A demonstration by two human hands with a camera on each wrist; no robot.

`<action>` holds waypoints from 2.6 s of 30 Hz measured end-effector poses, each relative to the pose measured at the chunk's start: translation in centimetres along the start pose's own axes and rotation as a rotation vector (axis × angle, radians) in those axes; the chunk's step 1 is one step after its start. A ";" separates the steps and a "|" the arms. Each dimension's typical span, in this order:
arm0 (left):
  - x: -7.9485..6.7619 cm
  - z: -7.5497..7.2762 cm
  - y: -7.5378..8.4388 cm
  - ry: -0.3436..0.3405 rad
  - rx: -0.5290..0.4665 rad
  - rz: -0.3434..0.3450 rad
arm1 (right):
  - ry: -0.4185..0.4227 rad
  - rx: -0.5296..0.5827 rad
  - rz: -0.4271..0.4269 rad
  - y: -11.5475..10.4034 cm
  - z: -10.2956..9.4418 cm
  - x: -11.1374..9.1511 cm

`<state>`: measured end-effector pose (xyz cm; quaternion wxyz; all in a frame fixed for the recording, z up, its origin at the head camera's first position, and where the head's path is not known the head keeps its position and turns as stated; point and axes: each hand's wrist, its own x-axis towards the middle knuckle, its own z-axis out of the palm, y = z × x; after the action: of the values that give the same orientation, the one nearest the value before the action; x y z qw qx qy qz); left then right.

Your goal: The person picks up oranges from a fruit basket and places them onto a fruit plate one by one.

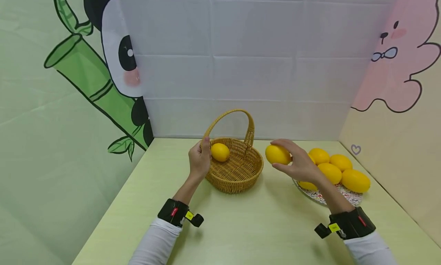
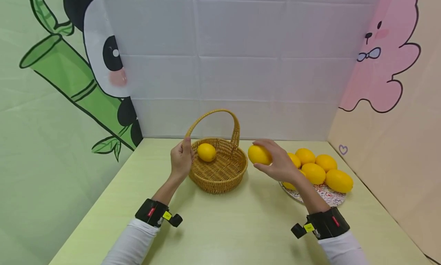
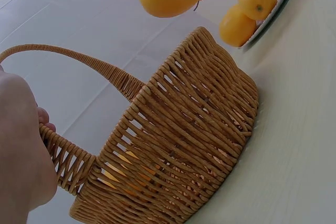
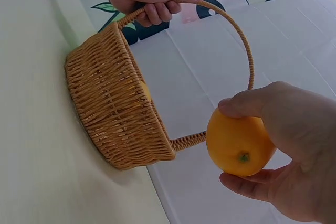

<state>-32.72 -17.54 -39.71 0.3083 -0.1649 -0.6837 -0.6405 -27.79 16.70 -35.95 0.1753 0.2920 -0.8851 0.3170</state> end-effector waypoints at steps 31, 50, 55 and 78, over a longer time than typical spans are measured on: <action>0.1 -0.1 -1.2 -0.037 0.000 -0.013 | -0.006 -0.263 0.125 3.8 -7.4 -9.4; -0.6 -0.2 2.2 -0.021 -0.010 -0.014 | -0.058 -0.379 0.165 5.9 -7.9 -12.5; -0.6 -0.2 2.6 -0.020 -0.007 -0.003 | -0.078 -0.414 0.211 6.6 -7.5 -13.4; -0.6 0.0 2.7 -0.004 -0.010 -0.007 | -0.102 -0.507 0.233 8.3 -6.5 -15.2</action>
<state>-30.60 -17.14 -37.99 0.3038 -0.1651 -0.6816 -0.6449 -20.50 32.35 -42.49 0.1604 0.1510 -0.9714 0.0884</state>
